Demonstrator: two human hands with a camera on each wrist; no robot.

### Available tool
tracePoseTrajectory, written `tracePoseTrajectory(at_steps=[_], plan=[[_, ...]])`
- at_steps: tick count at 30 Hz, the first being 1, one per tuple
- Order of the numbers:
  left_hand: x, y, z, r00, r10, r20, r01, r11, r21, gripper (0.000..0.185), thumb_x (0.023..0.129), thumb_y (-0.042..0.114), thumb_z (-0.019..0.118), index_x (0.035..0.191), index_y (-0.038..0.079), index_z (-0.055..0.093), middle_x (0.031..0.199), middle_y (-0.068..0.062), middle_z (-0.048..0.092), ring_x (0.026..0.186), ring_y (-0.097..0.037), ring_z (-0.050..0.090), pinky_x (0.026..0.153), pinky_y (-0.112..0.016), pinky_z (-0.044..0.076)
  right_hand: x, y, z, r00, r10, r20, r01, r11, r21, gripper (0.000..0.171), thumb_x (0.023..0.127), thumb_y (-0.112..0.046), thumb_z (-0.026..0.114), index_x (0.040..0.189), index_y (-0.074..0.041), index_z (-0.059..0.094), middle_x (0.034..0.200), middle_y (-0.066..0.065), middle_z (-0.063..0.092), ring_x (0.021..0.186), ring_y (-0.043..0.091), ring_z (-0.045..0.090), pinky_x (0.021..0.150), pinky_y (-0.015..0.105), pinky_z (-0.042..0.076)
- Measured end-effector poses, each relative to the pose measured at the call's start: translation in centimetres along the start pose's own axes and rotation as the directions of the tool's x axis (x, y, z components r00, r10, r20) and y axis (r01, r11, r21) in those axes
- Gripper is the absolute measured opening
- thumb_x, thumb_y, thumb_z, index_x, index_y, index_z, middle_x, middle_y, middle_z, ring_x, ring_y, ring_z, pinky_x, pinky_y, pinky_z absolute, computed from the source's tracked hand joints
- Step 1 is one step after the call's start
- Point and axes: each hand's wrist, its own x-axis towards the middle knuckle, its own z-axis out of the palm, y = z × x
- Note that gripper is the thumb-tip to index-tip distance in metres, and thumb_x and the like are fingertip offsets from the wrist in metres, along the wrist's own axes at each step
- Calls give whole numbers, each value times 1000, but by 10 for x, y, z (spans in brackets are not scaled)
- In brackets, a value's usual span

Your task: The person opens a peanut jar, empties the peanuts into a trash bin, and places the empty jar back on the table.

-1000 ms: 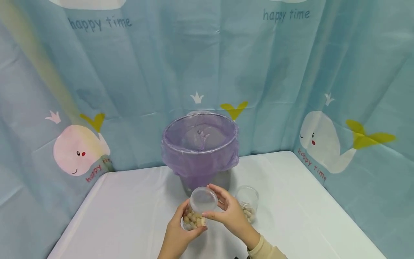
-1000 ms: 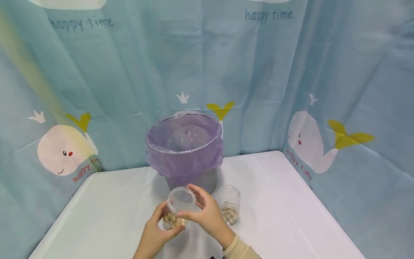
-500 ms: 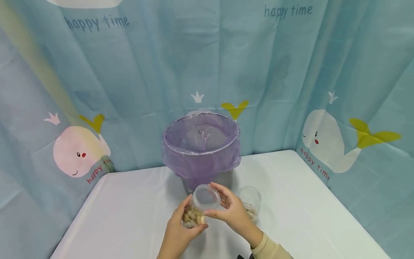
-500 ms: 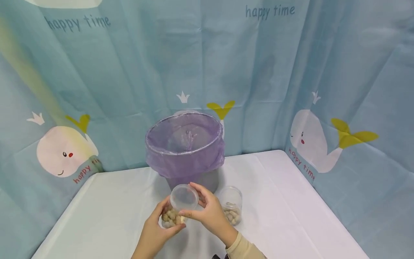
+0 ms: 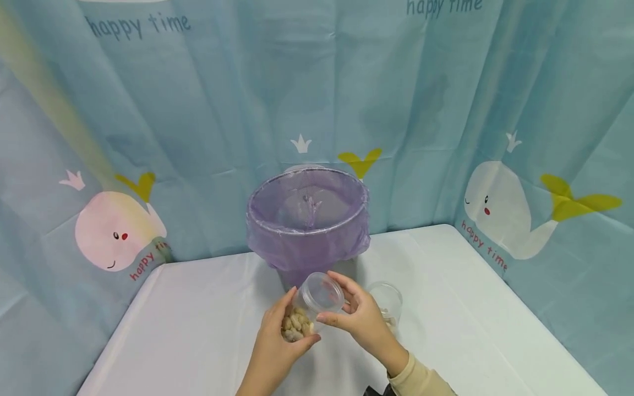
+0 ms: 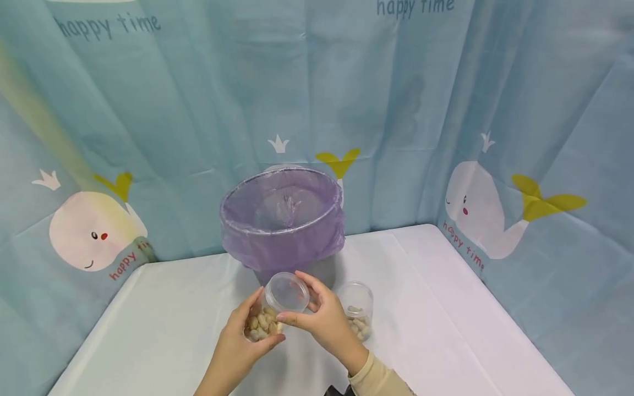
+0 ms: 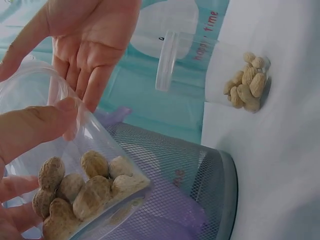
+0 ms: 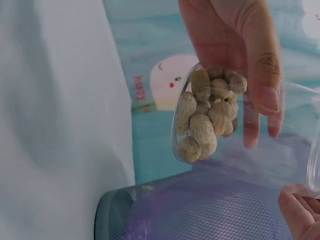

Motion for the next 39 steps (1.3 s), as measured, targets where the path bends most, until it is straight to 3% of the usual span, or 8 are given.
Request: tracePoseTrajectory(at_steps=[7, 15, 23, 32, 39], plan=[[7, 3, -2, 999, 48, -1, -48, 999, 21, 93, 69, 21, 90, 148, 9, 43, 144, -16, 53, 126, -40, 51, 100, -64, 49, 1, -2, -3, 1000, -28, -3, 28, 1000, 8, 80, 84, -18, 81, 149, -1, 38, 156, 23, 38, 143, 41, 39, 98, 29, 56], [12, 5, -3, 994, 108, -18, -107, 993, 56, 93, 67, 18, 91, 148, 10, 44, 144, -18, 52, 127, -41, 51, 100, -63, 50, 8, -3, -4, 997, -77, 17, 75, 993, 90, 84, 83, -19, 82, 149, 4, 35, 151, 28, 41, 138, 46, 42, 97, 28, 56], [13, 4, 0, 990, 136, -39, -134, 990, 51, 94, 70, 16, 90, 150, 10, 42, 147, -15, 50, 131, -41, 48, 103, -62, 48, 8, -4, -4, 996, -85, 7, 85, 996, 41, 83, 84, -22, 80, 149, 2, 36, 151, 26, 43, 140, 44, 42, 106, 41, 51], [11, 7, -2, 993, 116, -32, -115, 992, 52, 93, 72, 16, 89, 151, 8, 41, 148, -16, 48, 135, -42, 44, 106, -64, 45, 3, -9, -1, 999, 15, -39, -11, 996, 92, 88, 83, -20, 82, 153, -3, 33, 156, 18, 39, 149, 34, 31, 103, 23, 51], [8, 8, -2, 988, 142, -60, -136, 985, 103, 93, 69, 14, 90, 149, 7, 43, 145, -16, 51, 130, -38, 47, 103, -62, 48, 2, -10, 2, 999, 4, -44, 1, 995, 97, 87, 81, -17, 83, 151, 0, 34, 158, 19, 36, 150, 33, 28, 104, 19, 49]])
